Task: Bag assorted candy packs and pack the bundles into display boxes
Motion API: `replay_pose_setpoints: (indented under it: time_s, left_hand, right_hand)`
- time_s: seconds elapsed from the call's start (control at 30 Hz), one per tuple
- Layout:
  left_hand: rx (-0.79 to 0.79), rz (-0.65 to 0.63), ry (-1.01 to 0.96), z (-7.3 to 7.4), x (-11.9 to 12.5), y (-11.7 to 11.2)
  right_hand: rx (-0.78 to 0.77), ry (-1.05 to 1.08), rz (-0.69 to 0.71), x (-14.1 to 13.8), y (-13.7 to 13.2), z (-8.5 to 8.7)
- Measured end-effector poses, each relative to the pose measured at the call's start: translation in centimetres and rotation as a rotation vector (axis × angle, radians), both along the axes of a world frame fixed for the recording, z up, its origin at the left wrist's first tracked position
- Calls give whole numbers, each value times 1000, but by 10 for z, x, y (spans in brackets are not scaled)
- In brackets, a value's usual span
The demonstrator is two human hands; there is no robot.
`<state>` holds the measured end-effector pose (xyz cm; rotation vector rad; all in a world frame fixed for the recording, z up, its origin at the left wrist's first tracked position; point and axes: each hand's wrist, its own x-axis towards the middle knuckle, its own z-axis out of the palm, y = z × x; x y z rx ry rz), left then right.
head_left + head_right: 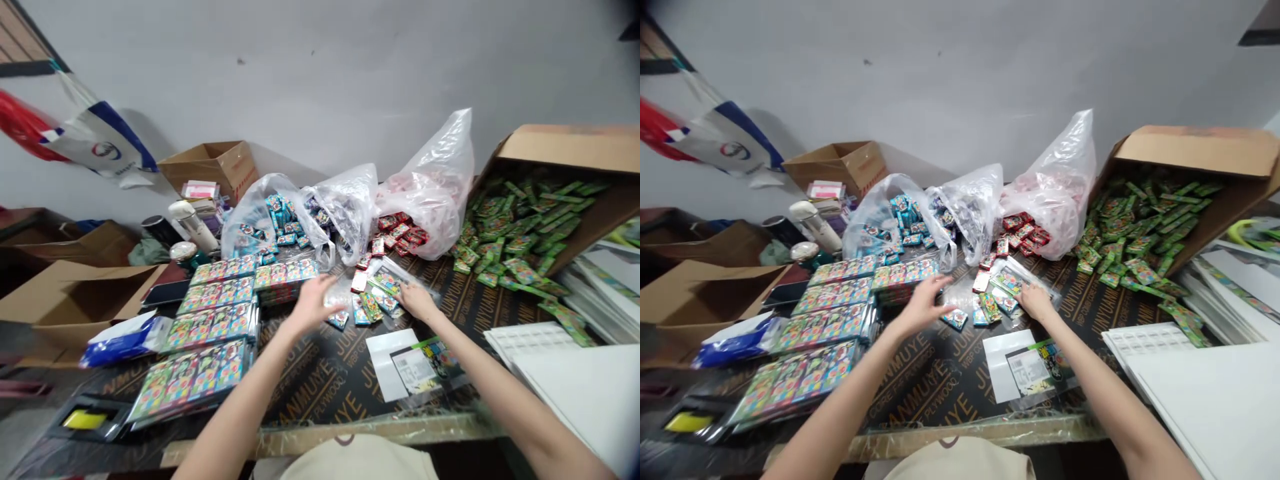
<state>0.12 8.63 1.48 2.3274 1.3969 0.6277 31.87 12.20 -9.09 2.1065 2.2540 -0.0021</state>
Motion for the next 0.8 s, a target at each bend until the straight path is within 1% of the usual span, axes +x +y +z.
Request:
replay_pose_setpoints:
  time_s: [0.07,0.13,0.17,0.23,0.3,0.37,0.4,0.43,0.47,0.53,0.57,0.6,0.63,0.7,0.77,0.8]
  left_hand:
    - [-139,-88,-119,-13,10,-30]
    - [-250,-128,-235,-23,12,-54]
    - [-289,-130,-298,-26,10,-63]
    - [-335,-111,-436,-28,4,-75]
    - [-375,-54,-590,-26,-3,-80]
    - [-425,46,-773,-23,-4,-81]
    - [-453,94,-881,-22,-2,-81]
    - [-481,128,-1000,-23,2,-81]
    - [-515,145,-1120,-23,7,-81]
    - [-608,154,-1333,-25,16,-83]
    - [-674,165,-1421,-26,19,-85]
    - [-752,181,-1493,-26,20,-88]
    - [-825,199,-1549,-26,19,-92]
    - [-925,210,-1603,-24,12,-102]
    - [-952,181,-1567,-21,3,-112]
    - [-944,164,-1530,-20,-1,-116]
  right_hand:
    - [0,-28,38,-2,-5,2]
    - [1,-45,72,2,-9,10]
    - [4,-53,82,5,-10,17]
    - [27,-78,73,9,-15,34]
    - [148,-92,25,1,-27,57]
    - [371,-37,10,-26,-50,78]
    - [466,38,64,-47,-65,87]
    - [530,141,157,-72,-82,93]
    - [555,248,276,-98,-99,97]
    - [541,447,461,-148,-128,99]
    - [500,543,519,-167,-138,99]
    - [451,639,543,-181,-144,99]
    - [415,740,537,-189,-146,100]
    - [391,922,465,-192,-141,105]
    - [407,1047,401,-183,-130,112]
    - [402,1081,396,-179,-124,116]
